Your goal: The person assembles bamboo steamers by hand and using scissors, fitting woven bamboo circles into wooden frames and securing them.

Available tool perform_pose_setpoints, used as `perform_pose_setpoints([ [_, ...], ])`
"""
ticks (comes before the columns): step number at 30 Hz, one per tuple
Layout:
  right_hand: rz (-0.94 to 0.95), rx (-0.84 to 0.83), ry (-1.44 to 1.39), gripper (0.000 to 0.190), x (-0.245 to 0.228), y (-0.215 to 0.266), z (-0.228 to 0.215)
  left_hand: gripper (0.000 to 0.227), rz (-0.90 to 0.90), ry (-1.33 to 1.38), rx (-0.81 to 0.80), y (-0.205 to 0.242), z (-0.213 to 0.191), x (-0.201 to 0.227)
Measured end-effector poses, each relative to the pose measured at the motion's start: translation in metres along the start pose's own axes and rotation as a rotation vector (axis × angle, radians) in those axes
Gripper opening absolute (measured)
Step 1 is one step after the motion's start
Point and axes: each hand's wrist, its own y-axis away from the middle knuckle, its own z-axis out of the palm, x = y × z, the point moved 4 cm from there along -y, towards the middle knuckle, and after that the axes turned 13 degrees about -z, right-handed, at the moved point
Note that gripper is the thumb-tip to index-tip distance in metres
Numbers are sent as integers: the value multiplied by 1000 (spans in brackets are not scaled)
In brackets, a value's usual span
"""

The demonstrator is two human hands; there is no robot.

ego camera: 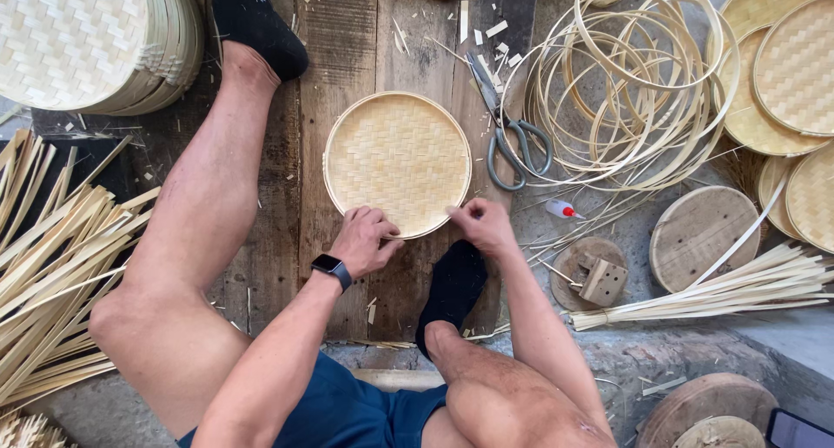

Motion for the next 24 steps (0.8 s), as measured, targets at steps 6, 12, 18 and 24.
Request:
perform_pose_setpoints([
  [6, 157, 47, 257, 42, -3, 0, 16, 13, -124, 131, -36, -8, -1, 1],
  [12, 136, 62, 249, 42, -1, -1, 11, 11, -102, 147, 1, -11, 1, 3],
  [18, 133, 133, -137, 34, 3, -11, 2, 9, -13, -93, 100, -10, -4, -13],
  [24, 244, 27, -3, 38, -6, -16, 11, 12, -173, 151, -6, -10, 12, -4],
])
